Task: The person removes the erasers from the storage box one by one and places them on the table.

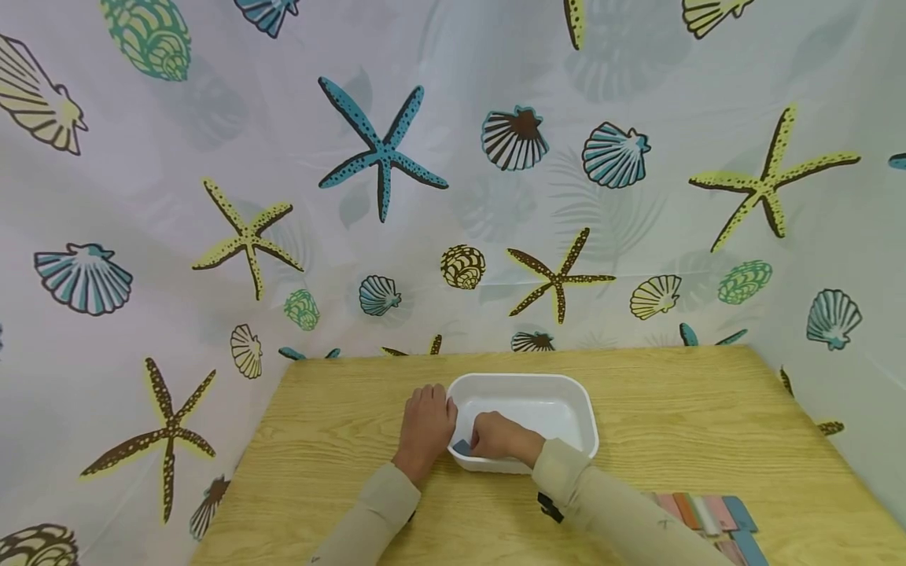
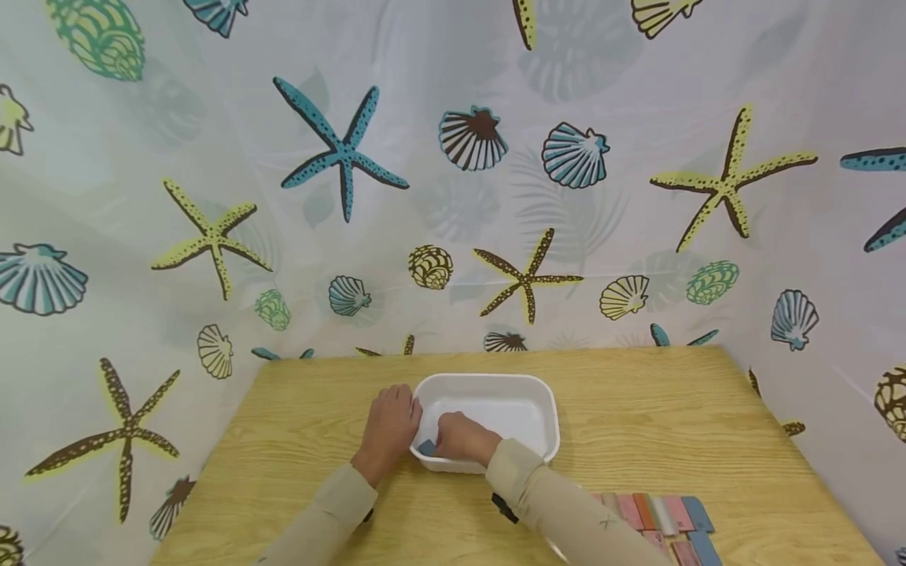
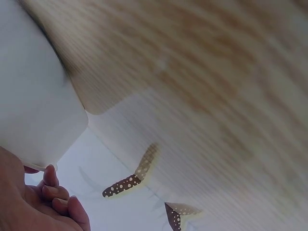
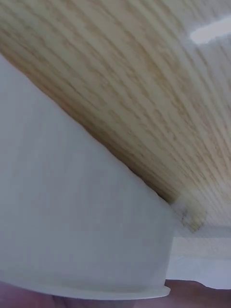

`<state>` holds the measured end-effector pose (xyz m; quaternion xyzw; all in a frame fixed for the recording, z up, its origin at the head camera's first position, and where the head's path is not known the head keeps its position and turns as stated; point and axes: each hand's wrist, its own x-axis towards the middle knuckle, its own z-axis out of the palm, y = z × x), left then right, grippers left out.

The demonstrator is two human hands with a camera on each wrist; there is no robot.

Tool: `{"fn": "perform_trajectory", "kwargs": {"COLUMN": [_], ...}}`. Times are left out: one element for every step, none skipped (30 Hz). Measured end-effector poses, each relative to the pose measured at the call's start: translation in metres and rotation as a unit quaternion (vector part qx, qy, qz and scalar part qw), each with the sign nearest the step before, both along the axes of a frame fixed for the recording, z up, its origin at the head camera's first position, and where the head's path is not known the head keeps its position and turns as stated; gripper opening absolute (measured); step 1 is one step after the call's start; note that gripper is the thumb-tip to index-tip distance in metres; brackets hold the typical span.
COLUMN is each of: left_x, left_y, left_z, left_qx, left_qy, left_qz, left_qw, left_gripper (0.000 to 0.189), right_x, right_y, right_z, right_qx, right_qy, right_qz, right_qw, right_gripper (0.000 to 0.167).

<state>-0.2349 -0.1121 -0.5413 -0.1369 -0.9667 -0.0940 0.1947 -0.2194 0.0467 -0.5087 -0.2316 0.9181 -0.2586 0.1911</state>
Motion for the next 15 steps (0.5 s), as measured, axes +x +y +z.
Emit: {"fn": "perform_trajectory", "kwargs": {"left_x": [0.0,0.0,0.0,0.0,0.0,0.0,0.0,0.0,0.0,0.0,0.0,0.0,0.001,0.001,0.001], "left_y": [0.0,0.0,0.0,0.0,0.0,0.0,0.0,0.0,0.0,0.0,0.0,0.0,0.001,0.001,0.001], "left_z": [0.0,0.0,0.001,0.001,0.001,0.001,0.001,0.002,0.002,0.002,0.002,0.003,0.003,0.003,0.004], "left_qx": [0.0,0.0,0.0,0.001,0.002,0.002,0.002,0.004,0.004,0.005,0.005,0.004,0.004,0.003,0.001], "left_qy": [-0.002,-0.005,-0.007,-0.01,-0.015,-0.018,-0.021,-0.022,-0.023,-0.024,-0.025,-0.027,-0.029,-0.032,-0.036], "left_qz": [0.0,0.0,0.0,0.001,0.003,0.005,0.006,0.006,0.007,0.006,0.006,0.007,0.007,0.008,0.009], "left_qw": [1.0,1.0,1.0,0.9999,0.9999,0.9998,0.9998,0.9997,0.9997,0.9997,0.9996,0.9996,0.9996,0.9995,0.9993], "left_gripper": [0.025,0.025,0.025,0.025,0.025,0.025,0.025,0.025,0.025,0.025,0.025,0.024,0.024,0.024,0.024], "right_x": [-0.001,-0.001,-0.002,-0.002,-0.002,-0.002,-0.002,-0.002,-0.002,-0.002,-0.002,-0.003,-0.003,-0.003,-0.004], "right_y": [0.0,0.001,0.002,0.003,0.004,0.005,0.007,0.008,0.01,0.013,0.015,0.018,0.021,0.024,0.027], "right_z": [0.0,-0.001,-0.001,-0.002,-0.002,-0.001,0.0,0.001,0.002,0.003,0.003,0.004,0.005,0.006,0.007], "right_qx": [0.001,0.0,-0.001,-0.002,-0.004,-0.007,-0.011,-0.017,-0.022,-0.029,-0.036,-0.044,-0.051,-0.059,-0.065], "right_qy": [-0.002,-0.002,-0.002,-0.002,-0.002,-0.002,0.0,0.0,0.002,0.003,0.005,0.008,0.015,0.021,0.026], "right_qz": [-0.002,-0.003,-0.002,-0.001,0.001,0.001,0.003,0.003,0.002,0.0,-0.001,-0.003,-0.003,-0.004,-0.006], "right_qw": [1.0,1.0,1.0,1.0,1.0,1.0,0.9999,0.9999,0.9998,0.9996,0.9993,0.999,0.9986,0.998,0.9975], "right_gripper": [0.011,0.012,0.012,0.012,0.013,0.013,0.014,0.015,0.016,0.016,0.016,0.015,0.014,0.013,0.012]}}
